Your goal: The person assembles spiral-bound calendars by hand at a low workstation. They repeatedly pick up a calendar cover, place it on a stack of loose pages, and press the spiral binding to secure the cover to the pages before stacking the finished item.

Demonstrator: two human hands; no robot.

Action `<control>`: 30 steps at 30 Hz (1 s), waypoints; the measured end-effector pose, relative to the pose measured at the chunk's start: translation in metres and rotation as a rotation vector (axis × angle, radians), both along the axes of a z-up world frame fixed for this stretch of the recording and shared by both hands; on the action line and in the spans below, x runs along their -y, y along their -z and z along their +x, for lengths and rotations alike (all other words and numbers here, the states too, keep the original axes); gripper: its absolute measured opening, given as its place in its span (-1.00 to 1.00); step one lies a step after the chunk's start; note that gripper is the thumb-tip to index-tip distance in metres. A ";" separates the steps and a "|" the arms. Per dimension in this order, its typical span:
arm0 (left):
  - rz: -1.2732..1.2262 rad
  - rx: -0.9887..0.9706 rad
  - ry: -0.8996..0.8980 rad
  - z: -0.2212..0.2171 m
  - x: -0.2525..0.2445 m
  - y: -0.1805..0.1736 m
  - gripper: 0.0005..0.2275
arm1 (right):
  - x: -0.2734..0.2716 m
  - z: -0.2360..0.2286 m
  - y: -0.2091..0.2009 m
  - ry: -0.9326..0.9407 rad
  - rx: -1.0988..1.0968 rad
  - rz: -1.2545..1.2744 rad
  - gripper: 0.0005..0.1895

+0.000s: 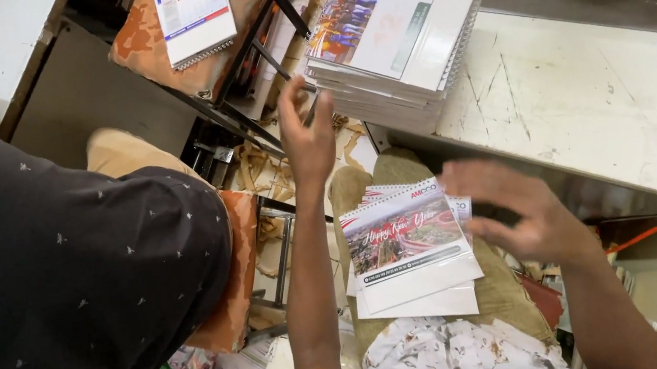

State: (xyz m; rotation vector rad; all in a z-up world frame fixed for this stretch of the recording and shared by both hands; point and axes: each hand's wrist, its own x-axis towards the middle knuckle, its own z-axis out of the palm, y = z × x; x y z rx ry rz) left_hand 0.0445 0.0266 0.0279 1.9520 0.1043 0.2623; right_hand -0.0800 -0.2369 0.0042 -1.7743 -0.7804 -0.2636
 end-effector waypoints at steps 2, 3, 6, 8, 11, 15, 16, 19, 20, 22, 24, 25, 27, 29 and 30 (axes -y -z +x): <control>0.076 -0.013 -0.048 0.047 -0.001 0.012 -0.37 | -0.008 0.042 -0.012 0.164 0.115 -0.192 -0.44; 0.151 -0.022 -0.093 0.072 -0.002 0.016 -0.29 | -0.012 0.065 -0.019 0.331 0.236 -0.382 -0.33; 0.329 -0.020 -0.159 0.102 0.002 0.036 -0.45 | -0.021 0.097 -0.012 0.488 0.172 -0.637 -0.34; 0.310 0.052 -0.187 0.101 0.010 0.028 -0.51 | -0.021 0.100 -0.010 0.511 0.165 -0.634 -0.35; 0.268 0.143 -0.244 0.087 0.021 0.006 -0.64 | -0.017 0.098 -0.008 0.458 0.127 -0.608 -0.36; -0.447 0.185 -0.073 0.071 0.049 -0.048 -0.72 | -0.004 0.097 -0.015 0.346 0.087 -0.495 -0.33; -0.448 0.185 -0.071 0.051 0.065 -0.058 -0.72 | -0.003 0.084 -0.035 0.349 0.086 -0.495 -0.33; -0.277 0.394 0.068 0.000 0.111 -0.075 -0.67 | 0.004 0.061 -0.078 0.287 -0.249 -0.014 -0.20; -0.123 0.688 0.237 -0.015 0.126 -0.067 -0.74 | 0.012 0.058 -0.080 0.144 -0.342 0.352 0.09; 0.022 0.962 0.419 -0.045 0.159 -0.037 -0.74 | 0.039 0.038 -0.070 0.012 -0.436 0.713 0.42; 0.709 1.224 0.433 -0.062 0.193 0.000 -0.76 | 0.074 0.018 -0.051 0.434 -0.459 0.802 -0.82; 0.699 1.233 0.437 -0.065 0.199 0.005 -0.76 | 0.090 0.010 -0.040 0.443 -0.449 0.801 -0.82; 0.575 1.013 0.794 -0.069 0.208 0.014 -0.84 | 0.123 -0.002 -0.018 0.862 -0.401 0.274 -0.76; 0.553 1.120 0.780 -0.065 0.212 0.006 -0.90 | 0.152 -0.013 -0.023 0.865 -0.255 0.062 -0.76; 0.535 1.219 0.767 -0.064 0.213 0.003 -0.93 | 0.166 -0.019 -0.025 0.852 -0.118 -0.147 -0.66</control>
